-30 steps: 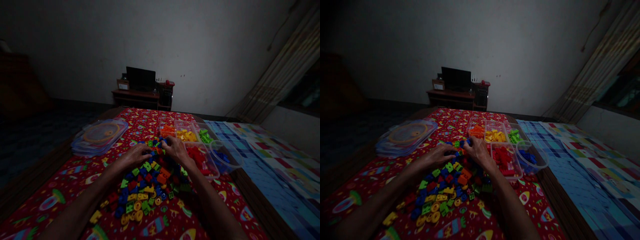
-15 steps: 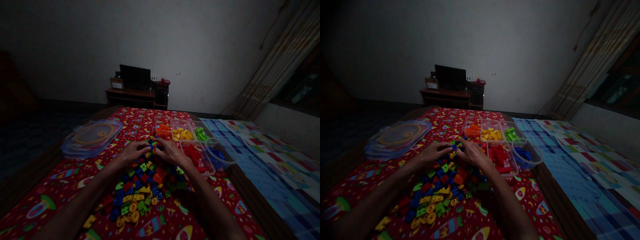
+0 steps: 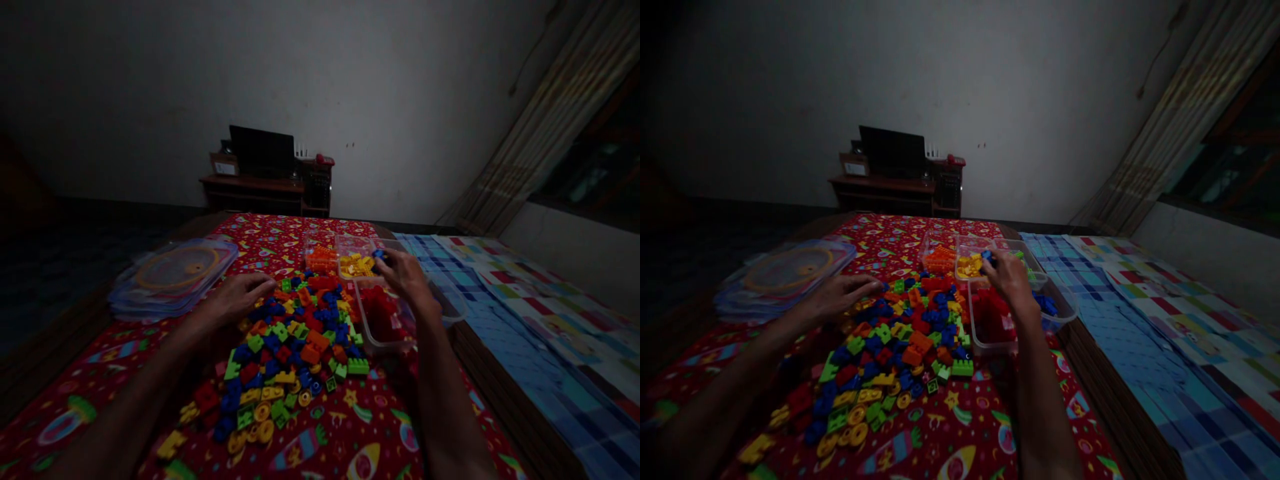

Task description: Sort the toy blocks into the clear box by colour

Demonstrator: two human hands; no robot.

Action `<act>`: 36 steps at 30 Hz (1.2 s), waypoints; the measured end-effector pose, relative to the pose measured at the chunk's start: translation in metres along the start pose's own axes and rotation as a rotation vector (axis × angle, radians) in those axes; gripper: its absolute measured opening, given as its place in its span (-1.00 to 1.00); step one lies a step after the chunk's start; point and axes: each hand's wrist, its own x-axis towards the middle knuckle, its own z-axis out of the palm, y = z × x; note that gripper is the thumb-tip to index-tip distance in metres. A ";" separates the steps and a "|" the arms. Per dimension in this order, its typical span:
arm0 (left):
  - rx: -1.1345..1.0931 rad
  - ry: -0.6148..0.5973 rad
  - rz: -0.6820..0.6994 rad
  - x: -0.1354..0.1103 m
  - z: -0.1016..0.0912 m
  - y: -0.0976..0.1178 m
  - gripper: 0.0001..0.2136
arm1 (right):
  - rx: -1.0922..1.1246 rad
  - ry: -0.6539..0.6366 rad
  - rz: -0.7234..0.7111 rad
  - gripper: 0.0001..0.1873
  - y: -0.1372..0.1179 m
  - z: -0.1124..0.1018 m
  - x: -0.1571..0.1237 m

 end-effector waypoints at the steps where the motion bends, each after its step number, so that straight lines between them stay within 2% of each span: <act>1: 0.010 -0.030 0.003 0.001 -0.004 -0.006 -0.47 | -0.073 0.027 0.085 -0.66 0.017 -0.007 0.000; 6: -0.006 -0.285 -0.008 0.000 -0.013 -0.028 -0.45 | -0.316 0.099 0.413 -0.61 0.081 -0.028 -0.016; 9: 0.045 -0.347 -0.037 -0.004 -0.009 -0.028 -0.47 | -0.349 0.000 0.513 -0.63 0.098 -0.031 -0.026; 11: 0.100 -0.350 -0.013 -0.006 -0.002 -0.026 -0.50 | -0.335 -0.053 0.521 -0.63 0.100 -0.032 -0.027; 14: 0.169 -0.287 0.040 -0.006 0.013 -0.025 -0.57 | -0.289 0.003 0.449 -0.61 0.087 -0.030 -0.021; 18: 0.202 -0.231 0.072 -0.006 0.025 -0.021 -0.65 | -0.134 0.065 0.231 -0.64 0.041 -0.022 -0.007; 21: 0.203 -0.189 0.086 -0.008 0.021 -0.011 -0.67 | 0.027 -0.099 -0.025 -0.71 -0.004 -0.004 -0.004; 23: 0.201 -0.147 0.082 -0.009 0.016 -0.002 -0.66 | 0.023 -0.275 -0.176 -0.76 -0.030 0.014 -0.008; 25: 0.220 -0.107 0.064 -0.010 0.012 0.006 -0.64 | -0.044 -0.374 -0.287 -0.82 -0.048 0.037 -0.016; 27: 0.242 -0.091 0.055 -0.009 0.011 0.010 -0.62 | -0.079 -0.409 -0.363 -0.81 -0.057 0.058 -0.024; 30: 0.250 -0.106 0.071 -0.006 0.012 0.010 -0.61 | -0.057 -0.378 -0.399 -0.73 -0.058 0.077 -0.032; 32: 0.242 -0.104 0.078 -0.004 0.013 0.008 -0.60 | -0.015 -0.338 -0.411 -0.72 -0.056 0.080 -0.031; 36: 0.139 -0.096 0.085 -0.003 0.013 0.010 -0.61 | 0.083 -0.267 -0.368 -0.82 -0.057 0.070 -0.024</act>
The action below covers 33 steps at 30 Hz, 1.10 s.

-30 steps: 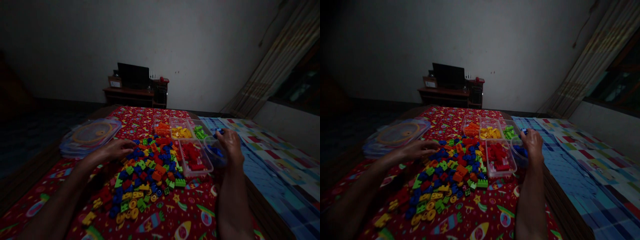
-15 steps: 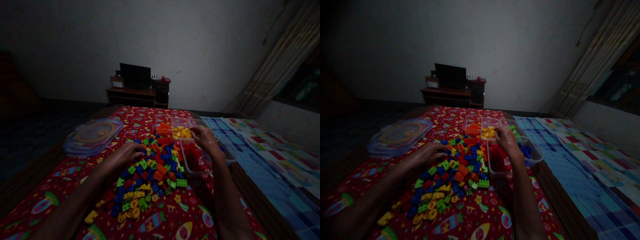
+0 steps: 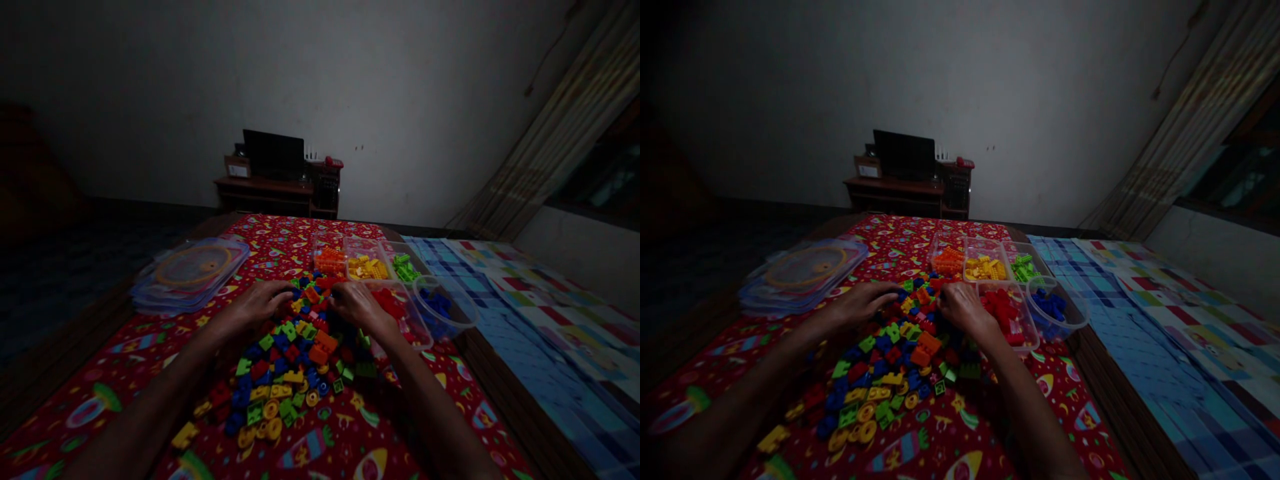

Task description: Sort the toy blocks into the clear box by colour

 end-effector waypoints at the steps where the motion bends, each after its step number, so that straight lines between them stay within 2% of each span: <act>1: -0.049 0.000 0.005 0.000 0.000 0.002 -0.60 | 0.036 0.020 0.003 -0.79 -0.002 -0.003 0.001; 4: -0.205 -0.004 0.016 0.001 0.002 0.008 -0.57 | 0.185 0.077 -0.057 -0.77 -0.011 -0.006 0.004; 7: -0.308 -0.037 -0.009 0.000 0.010 0.012 -0.54 | 0.299 0.066 -0.147 -0.62 -0.024 -0.002 0.003; 10: -0.399 -0.077 -0.044 -0.002 0.019 0.014 -0.51 | 0.311 0.052 -0.227 -0.62 -0.031 0.002 0.000; 12: -0.432 -0.085 -0.077 -0.003 0.019 0.014 -0.50 | 0.270 0.106 -0.223 -0.65 -0.028 -0.001 0.000; 16: -0.369 -0.002 -0.086 -0.001 0.009 0.011 -0.55 | 0.106 0.220 -0.014 -0.68 0.002 -0.029 -0.002; 20: -0.254 0.016 -0.036 0.000 0.001 0.003 -0.59 | -0.131 0.288 0.341 -0.64 0.049 -0.071 -0.019; 23: -0.178 0.006 -0.044 0.001 0.001 -0.006 -0.59 | -0.256 0.254 0.617 -0.62 0.082 -0.093 -0.040; 26: -0.137 -0.009 -0.044 0.002 0.001 -0.017 -0.59 | -0.321 0.180 0.804 -0.61 0.108 -0.104 -0.064; 30: -0.123 -0.085 -0.043 0.001 -0.002 -0.031 -0.56 | -0.293 0.069 0.881 -0.62 0.124 -0.107 -0.082; 33: -0.111 -0.113 -0.066 -0.001 -0.006 -0.034 -0.53 | -0.276 0.174 0.794 -0.64 0.117 -0.107 -0.076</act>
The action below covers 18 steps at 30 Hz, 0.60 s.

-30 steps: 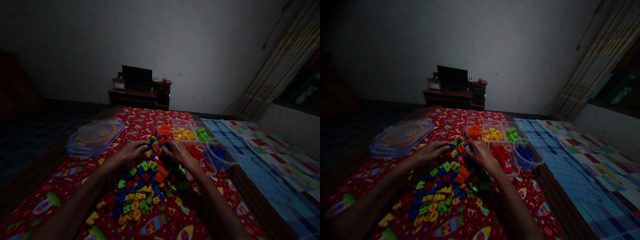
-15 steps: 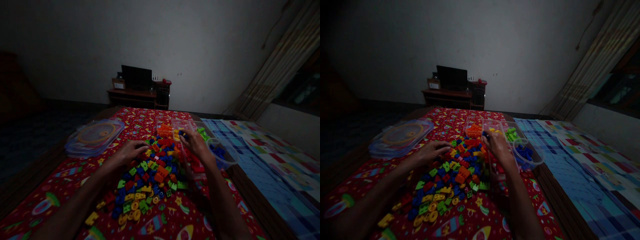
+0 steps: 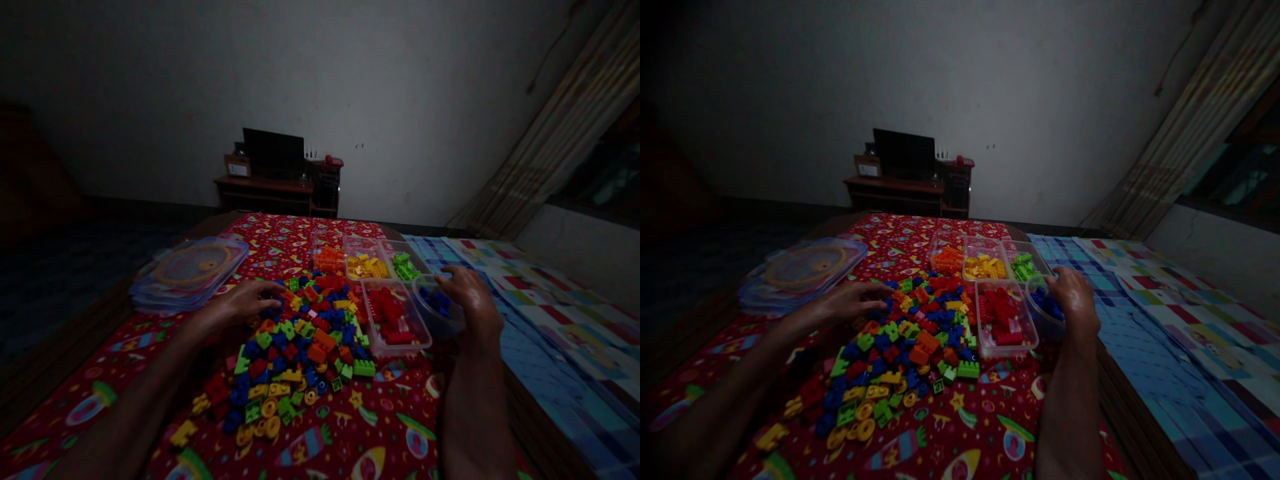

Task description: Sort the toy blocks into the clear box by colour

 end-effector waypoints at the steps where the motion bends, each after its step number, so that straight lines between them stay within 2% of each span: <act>1: 0.008 -0.002 -0.014 -0.001 -0.001 0.001 -0.53 | 0.038 0.050 -0.043 -0.65 -0.009 -0.001 0.000; 3: 0.030 -0.007 -0.041 -0.003 -0.003 0.004 -0.51 | 0.153 0.105 -0.162 -0.66 -0.037 0.000 -0.003; 5: 0.047 -0.005 -0.052 -0.004 -0.004 0.007 -0.51 | 0.320 0.074 -0.354 -0.70 -0.071 0.006 -0.010; 7: 0.051 0.009 -0.045 -0.004 -0.004 0.007 -0.53 | 0.451 0.022 -0.568 -0.73 -0.105 0.020 -0.022; 10: 0.079 0.059 -0.013 -0.001 -0.002 0.003 -0.54 | 0.473 -0.010 -0.807 -0.71 -0.147 0.052 -0.046; 13: 0.154 0.147 0.042 0.004 0.005 -0.002 -0.51 | 0.435 0.010 -0.968 -0.62 -0.170 0.083 -0.065; 15: 0.184 0.181 0.083 0.007 0.011 -0.003 -0.51 | 0.376 -0.035 -1.028 -0.62 -0.176 0.097 -0.071; 18: 0.186 0.132 0.112 0.011 0.023 -0.003 -0.54 | 0.293 -0.116 -1.039 -0.65 -0.179 0.103 -0.073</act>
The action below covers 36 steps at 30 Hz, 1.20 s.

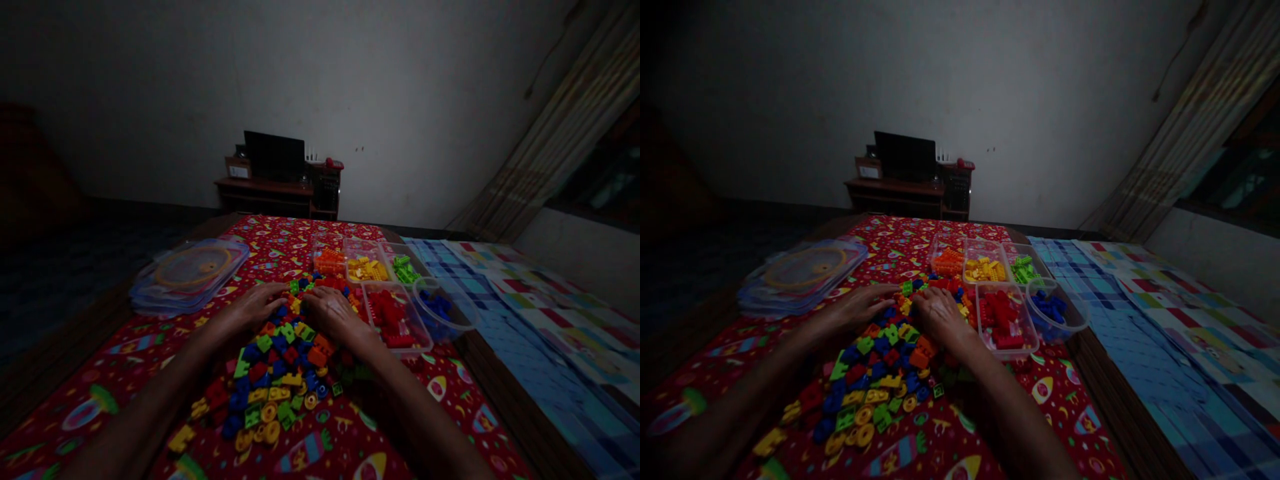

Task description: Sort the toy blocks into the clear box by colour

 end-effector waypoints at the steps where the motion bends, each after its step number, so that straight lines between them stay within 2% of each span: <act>1: -0.005 -0.019 0.006 0.001 0.004 0.001 -0.56 | -0.011 -0.009 0.017 -0.66 0.000 0.000 0.000; 6: -0.016 0.019 0.050 0.002 0.014 0.001 -0.61 | -0.037 0.047 0.087 -0.83 -0.007 -0.010 -0.001; 10: -0.034 0.027 0.067 0.000 0.013 0.003 -0.63 | 0.007 0.048 0.159 -0.83 -0.006 -0.027 0.002; 14: -0.035 0.054 0.054 -0.001 0.012 0.008 -0.63 | 0.119 0.168 0.224 -0.81 0.009 -0.042 0.001; 18: -0.052 0.041 0.048 0.001 0.011 0.012 -0.66 | 0.263 0.280 0.292 -0.80 0.031 -0.048 -0.002; 21: -0.069 0.026 0.054 0.001 0.010 0.013 -0.67 | 0.310 0.313 0.344 -0.79 0.050 -0.053 0.010; 26: -0.056 0.052 0.042 -0.002 0.012 0.010 -0.65 | 0.223 0.285 0.453 -0.77 0.080 -0.065 0.063; 29: -0.032 0.050 0.035 -0.003 0.012 0.009 -0.65 | 0.147 0.269 0.436 -0.70 0.084 -0.068 0.083; 32: -0.029 0.034 0.019 -0.002 0.008 0.010 -0.65 | 0.128 0.185 0.365 -0.70 0.078 -0.064 0.081; 36: -0.101 0.028 -0.045 0.000 0.002 0.013 -0.64 | 0.187 0.028 0.268 -0.71 0.063 -0.058 0.063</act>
